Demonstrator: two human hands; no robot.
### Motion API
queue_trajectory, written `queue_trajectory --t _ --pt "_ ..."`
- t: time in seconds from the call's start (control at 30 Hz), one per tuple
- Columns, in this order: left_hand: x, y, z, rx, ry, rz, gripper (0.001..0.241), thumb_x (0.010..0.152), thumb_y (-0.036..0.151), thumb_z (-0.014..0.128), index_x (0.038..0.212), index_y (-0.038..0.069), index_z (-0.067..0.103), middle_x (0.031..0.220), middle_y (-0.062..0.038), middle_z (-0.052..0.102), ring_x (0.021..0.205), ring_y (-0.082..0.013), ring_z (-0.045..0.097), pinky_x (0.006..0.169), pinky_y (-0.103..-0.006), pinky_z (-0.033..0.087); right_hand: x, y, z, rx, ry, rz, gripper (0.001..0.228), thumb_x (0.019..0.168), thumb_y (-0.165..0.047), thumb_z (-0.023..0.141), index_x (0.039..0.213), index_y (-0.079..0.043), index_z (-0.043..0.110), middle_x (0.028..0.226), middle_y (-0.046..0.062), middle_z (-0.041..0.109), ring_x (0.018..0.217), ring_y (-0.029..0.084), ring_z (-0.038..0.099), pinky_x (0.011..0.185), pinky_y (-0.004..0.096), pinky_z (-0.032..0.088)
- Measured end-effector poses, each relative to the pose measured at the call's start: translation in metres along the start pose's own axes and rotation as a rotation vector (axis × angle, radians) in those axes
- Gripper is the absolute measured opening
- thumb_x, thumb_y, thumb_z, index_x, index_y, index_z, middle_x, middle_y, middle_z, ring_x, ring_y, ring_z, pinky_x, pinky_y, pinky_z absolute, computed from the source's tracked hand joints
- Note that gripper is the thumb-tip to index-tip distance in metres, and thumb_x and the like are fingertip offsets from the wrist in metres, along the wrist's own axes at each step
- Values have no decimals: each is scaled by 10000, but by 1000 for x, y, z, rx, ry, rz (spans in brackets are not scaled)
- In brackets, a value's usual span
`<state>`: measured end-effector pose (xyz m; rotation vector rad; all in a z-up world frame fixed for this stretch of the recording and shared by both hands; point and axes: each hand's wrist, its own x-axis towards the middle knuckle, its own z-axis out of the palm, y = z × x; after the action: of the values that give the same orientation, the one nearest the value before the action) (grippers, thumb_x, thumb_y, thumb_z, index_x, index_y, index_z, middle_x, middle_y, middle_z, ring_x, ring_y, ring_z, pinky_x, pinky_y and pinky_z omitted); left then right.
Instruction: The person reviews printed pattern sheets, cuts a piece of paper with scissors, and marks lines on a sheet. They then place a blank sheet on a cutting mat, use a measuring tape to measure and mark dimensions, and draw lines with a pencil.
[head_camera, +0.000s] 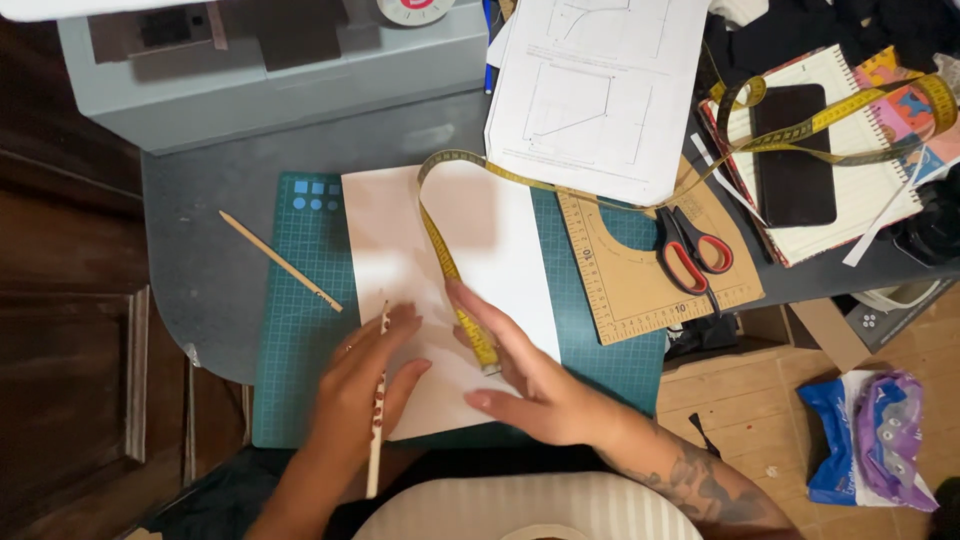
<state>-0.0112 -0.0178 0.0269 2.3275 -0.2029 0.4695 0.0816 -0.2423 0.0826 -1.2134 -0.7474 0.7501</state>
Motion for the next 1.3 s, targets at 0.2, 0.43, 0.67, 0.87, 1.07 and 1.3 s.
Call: queue_trajectory --t 0.2,0.43,0.67,0.87,1.07,1.3 --pt "14 60 7 -563 -41 -574 361 880 116 823 1225 87 718 1099 -87 846 1016 -155 815 942 -294 654 -6 14 16 -131 -50 -220 884 1181 -483 460 1698 -41 -105 1794 205 -208 1717 343 -167 1441 527 -28" --pt "2 54 12 -897 144 -879 240 869 10 830 969 64 619 875 -74 735 774 -153 718 668 -301 655 -14 23 15 -386 -55 -324 876 1159 -372 588 1750 -133 -14 1821 224 -120 1748 417 -99 1478 599 -10" --pt "-22 14 5 -514 135 -652 355 847 2 844 1166 66 701 912 -92 760 826 -182 731 832 -372 618 -20 53 12 -937 193 -379 681 874 162 559 1537 13 527 1603 259 500 1445 477 519 1214 583 409" --pt "-14 -18 -3 -186 161 -342 258 890 13 840 1122 117 798 884 -71 774 782 -274 762 725 -374 623 -27 53 19 -1089 3 -436 531 947 -192 813 1436 -72 647 1590 224 523 1445 480 520 1183 613 451" --pt "13 -9 -13 -221 232 -235 201 909 -53 808 1030 108 805 840 -101 750 764 -321 754 729 -390 608 -16 51 12 -1210 67 -530 307 961 -139 809 1261 -113 752 1470 127 659 1366 353 633 1159 580 503" --pt "15 -2 -16 -337 221 -280 158 892 -35 838 967 104 819 815 -105 781 751 -304 774 720 -387 615 -1 77 0 -1209 185 -542 259 936 -186 848 1158 -71 780 1308 95 754 1195 334 733 1100 548 561"
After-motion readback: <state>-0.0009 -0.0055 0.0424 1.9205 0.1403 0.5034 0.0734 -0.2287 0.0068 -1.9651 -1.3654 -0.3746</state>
